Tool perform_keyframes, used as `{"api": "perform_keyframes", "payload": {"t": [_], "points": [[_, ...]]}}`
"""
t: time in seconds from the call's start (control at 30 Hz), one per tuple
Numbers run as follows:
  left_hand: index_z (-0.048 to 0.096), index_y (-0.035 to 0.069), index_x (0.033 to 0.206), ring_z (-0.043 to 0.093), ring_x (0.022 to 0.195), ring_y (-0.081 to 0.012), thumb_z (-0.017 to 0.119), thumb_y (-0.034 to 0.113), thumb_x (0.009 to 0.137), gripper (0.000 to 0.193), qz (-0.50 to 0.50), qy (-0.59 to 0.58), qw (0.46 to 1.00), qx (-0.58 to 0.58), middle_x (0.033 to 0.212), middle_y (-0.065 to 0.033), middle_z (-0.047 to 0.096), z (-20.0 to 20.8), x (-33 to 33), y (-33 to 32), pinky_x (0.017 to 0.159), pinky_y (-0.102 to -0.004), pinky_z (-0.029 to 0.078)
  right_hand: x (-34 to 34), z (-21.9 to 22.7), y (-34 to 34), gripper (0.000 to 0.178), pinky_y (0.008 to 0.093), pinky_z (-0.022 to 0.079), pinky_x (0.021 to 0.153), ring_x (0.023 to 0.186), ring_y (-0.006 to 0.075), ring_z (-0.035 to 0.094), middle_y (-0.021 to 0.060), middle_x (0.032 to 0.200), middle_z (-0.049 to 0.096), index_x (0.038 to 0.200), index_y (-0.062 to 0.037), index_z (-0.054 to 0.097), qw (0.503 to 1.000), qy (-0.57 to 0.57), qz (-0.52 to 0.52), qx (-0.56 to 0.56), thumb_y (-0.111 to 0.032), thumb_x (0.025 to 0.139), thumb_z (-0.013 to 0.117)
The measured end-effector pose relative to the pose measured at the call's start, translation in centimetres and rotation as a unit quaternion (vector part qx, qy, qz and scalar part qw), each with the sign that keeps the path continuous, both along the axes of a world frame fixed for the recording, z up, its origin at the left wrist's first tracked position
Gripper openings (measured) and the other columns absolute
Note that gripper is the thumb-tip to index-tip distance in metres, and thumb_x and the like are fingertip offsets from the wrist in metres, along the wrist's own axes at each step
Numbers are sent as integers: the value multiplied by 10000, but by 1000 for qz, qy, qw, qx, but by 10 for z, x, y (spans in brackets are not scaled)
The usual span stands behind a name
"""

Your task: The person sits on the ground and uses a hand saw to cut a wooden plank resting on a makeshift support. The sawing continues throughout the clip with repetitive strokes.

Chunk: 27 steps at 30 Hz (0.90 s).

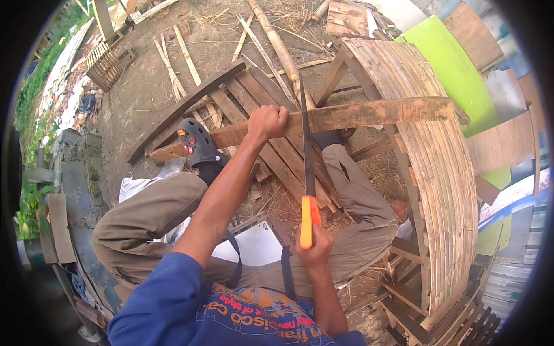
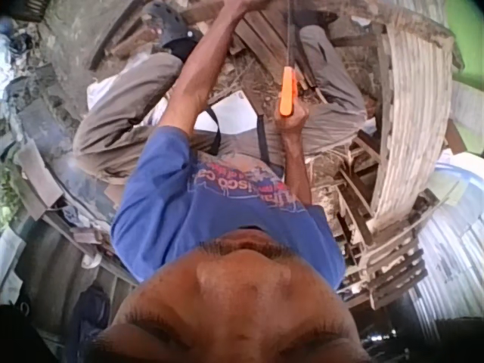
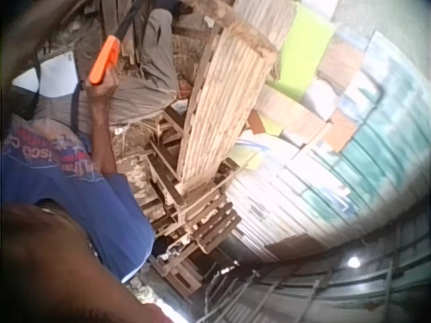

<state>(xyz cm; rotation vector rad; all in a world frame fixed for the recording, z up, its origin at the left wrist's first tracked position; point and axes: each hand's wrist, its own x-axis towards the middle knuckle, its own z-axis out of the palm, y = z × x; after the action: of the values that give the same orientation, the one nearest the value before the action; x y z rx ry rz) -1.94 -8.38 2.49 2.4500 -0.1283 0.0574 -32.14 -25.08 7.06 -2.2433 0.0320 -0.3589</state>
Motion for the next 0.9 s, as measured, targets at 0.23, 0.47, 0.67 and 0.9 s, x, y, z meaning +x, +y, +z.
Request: {"api": "perform_keyframes", "payload": {"t": [0.23,0.47,0.67,0.9], "points": [[736,-39,761,692,770,-485,437,414,927,568,25,-18,999,13,802,-307,687,-12,-3,3,759,-549,561,-70,38,-2,50,368,492,547,582,299,653,156,670,625,856,18,666,998,62,-20,17,-22,858,696],[750,7,855,687,789,-488,432,397,930,508,26,-31,999,20,824,-300,690,-26,2,-1,758,-561,553,133,42,33,210,392,456,559,551,269,571,188,636,593,810,36,599,999,1,13,42,-122,918,686],[757,-14,850,692,817,-481,424,423,919,554,22,-23,999,34,838,-307,692,-6,6,0,795,-552,554,142,-59,0,182,458,491,598,672,439,639,224,676,619,838,35,623,988,-145,47,32,-125,886,693],[753,-30,860,679,889,-496,408,421,919,571,-37,-38,996,72,900,-322,691,-20,25,12,844,-544,537,99,55,28,226,396,448,543,530,286,558,187,625,582,866,40,633,999,6,26,31,-164,945,692]]}}
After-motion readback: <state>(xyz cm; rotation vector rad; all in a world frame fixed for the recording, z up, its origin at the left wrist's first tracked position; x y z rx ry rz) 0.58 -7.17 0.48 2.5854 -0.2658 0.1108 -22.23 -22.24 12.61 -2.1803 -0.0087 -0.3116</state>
